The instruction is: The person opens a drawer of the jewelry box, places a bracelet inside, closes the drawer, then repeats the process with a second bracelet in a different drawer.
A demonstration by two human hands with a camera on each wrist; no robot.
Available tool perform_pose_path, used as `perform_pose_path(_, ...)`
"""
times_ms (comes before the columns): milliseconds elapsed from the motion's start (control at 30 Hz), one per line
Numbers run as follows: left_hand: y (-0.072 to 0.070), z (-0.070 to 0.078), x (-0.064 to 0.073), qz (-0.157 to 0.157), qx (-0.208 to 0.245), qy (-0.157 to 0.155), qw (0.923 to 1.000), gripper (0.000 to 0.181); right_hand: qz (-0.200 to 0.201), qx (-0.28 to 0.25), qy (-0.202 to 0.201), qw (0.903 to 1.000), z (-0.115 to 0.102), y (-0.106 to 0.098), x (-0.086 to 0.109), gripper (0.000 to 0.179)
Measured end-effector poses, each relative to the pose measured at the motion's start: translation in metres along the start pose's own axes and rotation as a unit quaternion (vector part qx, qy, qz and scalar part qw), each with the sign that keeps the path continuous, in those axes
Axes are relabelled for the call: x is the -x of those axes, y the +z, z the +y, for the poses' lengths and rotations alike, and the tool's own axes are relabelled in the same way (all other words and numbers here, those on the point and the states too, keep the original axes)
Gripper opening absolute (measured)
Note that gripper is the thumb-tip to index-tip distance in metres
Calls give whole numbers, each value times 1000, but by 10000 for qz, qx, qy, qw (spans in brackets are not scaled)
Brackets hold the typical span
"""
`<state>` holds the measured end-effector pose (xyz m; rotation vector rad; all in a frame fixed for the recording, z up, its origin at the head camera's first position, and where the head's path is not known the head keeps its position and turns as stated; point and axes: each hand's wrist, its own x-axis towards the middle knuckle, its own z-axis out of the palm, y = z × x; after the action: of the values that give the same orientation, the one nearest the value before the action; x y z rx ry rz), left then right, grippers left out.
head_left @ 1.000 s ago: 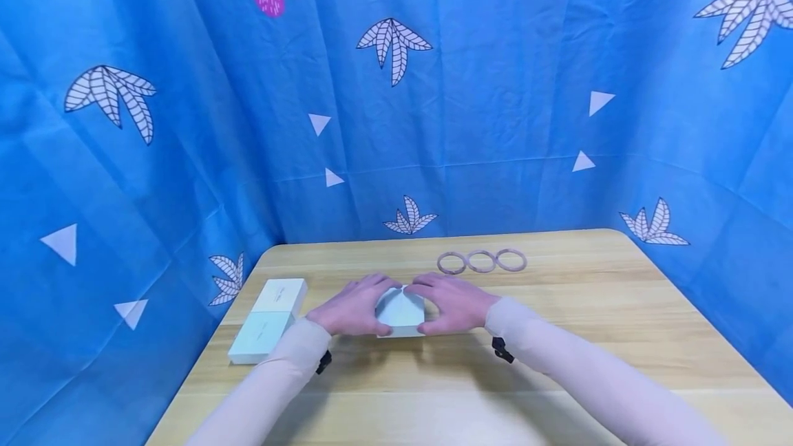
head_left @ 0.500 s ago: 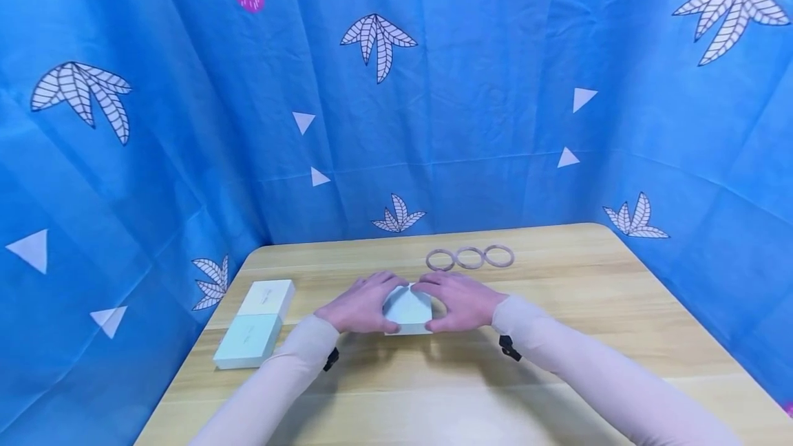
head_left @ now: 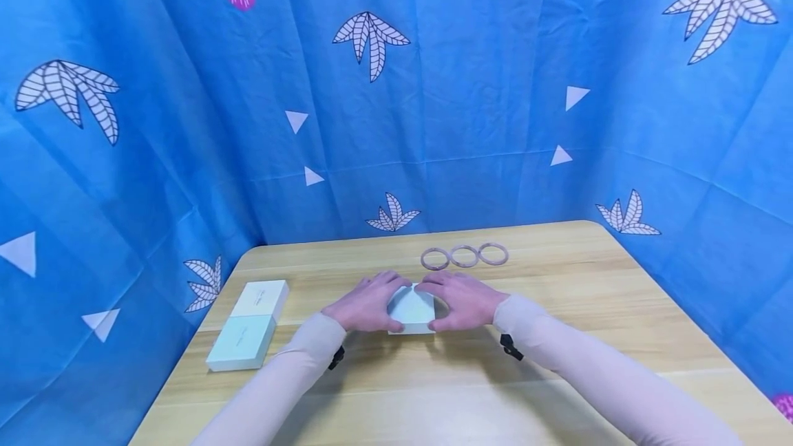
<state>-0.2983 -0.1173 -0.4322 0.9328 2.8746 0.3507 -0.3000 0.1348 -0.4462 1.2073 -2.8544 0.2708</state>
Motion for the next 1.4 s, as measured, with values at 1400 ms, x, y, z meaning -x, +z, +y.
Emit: perform_pose_path(1400, 10, -27, -13, -92, 86, -300, 9995, 79, -104, -162, 201, 9996, 8, 21, -32, 79)
